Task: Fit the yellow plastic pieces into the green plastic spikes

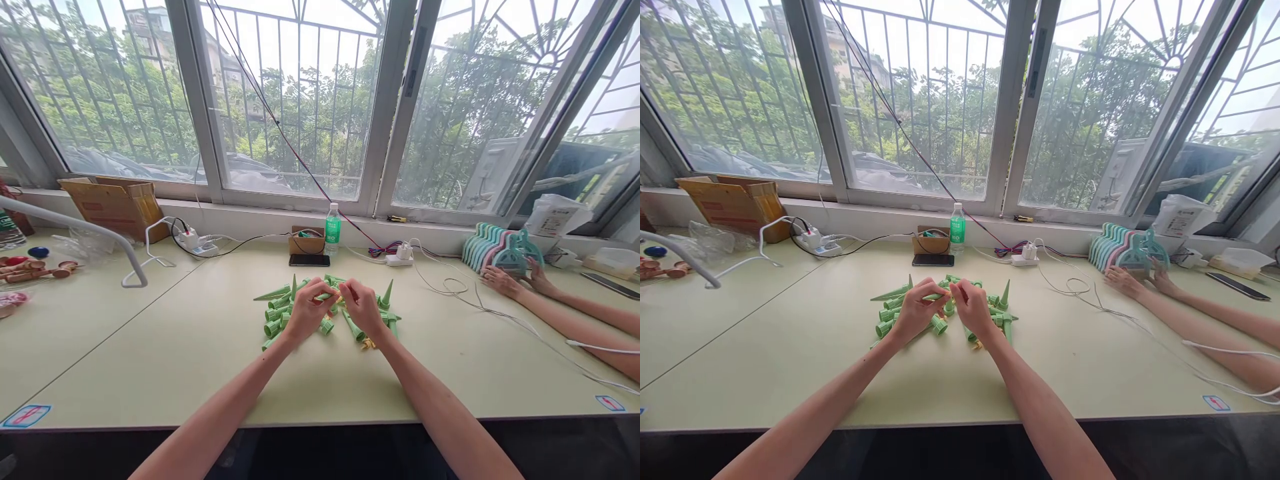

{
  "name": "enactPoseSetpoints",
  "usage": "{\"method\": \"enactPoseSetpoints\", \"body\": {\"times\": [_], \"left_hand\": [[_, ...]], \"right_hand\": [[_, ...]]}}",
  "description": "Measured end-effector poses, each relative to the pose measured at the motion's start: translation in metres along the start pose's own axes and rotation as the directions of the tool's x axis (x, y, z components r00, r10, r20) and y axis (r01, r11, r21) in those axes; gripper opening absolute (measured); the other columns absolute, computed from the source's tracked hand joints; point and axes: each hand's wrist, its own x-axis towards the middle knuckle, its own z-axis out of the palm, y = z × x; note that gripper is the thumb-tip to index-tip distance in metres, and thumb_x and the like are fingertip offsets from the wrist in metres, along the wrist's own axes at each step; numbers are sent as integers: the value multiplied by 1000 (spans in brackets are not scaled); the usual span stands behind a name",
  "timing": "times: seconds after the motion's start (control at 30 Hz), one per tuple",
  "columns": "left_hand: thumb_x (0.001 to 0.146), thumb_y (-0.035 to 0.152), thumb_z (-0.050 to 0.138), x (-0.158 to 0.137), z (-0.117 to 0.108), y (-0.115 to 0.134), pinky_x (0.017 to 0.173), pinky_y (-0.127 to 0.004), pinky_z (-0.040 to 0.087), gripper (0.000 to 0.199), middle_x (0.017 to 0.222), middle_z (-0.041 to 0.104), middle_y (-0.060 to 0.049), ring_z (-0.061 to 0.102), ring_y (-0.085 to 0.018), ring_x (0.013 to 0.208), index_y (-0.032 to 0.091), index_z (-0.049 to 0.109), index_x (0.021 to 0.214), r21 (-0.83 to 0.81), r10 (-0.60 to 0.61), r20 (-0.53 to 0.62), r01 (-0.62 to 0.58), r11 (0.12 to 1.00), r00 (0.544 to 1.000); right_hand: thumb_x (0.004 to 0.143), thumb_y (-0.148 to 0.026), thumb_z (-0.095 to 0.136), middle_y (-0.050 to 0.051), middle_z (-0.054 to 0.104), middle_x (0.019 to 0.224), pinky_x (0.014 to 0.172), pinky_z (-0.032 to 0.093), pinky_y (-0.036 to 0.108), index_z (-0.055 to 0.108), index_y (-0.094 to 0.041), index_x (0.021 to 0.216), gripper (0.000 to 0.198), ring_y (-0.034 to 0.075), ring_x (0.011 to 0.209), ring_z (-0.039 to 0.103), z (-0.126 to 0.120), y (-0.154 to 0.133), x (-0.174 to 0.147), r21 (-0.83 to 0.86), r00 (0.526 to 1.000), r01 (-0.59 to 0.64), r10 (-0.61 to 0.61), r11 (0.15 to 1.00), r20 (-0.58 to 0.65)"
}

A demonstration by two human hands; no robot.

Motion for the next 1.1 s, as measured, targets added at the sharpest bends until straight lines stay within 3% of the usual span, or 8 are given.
{"method": "enactPoseSetpoints", "body": {"times": [0.57,1.1], "left_hand": [[81,35,68,0,0,-2,46,-22,59,19,79,45,1,56,-6,54,16,69,77,-5,0,7,0,1000,1000],[81,36,69,-1,3,2,44,-20,56,18,80,48,0,57,-8,56,18,68,81,115,17,-43,-12,993,999]], "right_hand": [[97,-49,40,-5,40,55,52,30,22,50,-19,70,41,9,51,33,0,2,0,-12,1000,8,-8,1000,5],[97,-47,39,-6,39,55,52,28,22,47,-19,71,39,10,51,32,0,2,2,-2,1000,-7,7,1000,-5]]}}
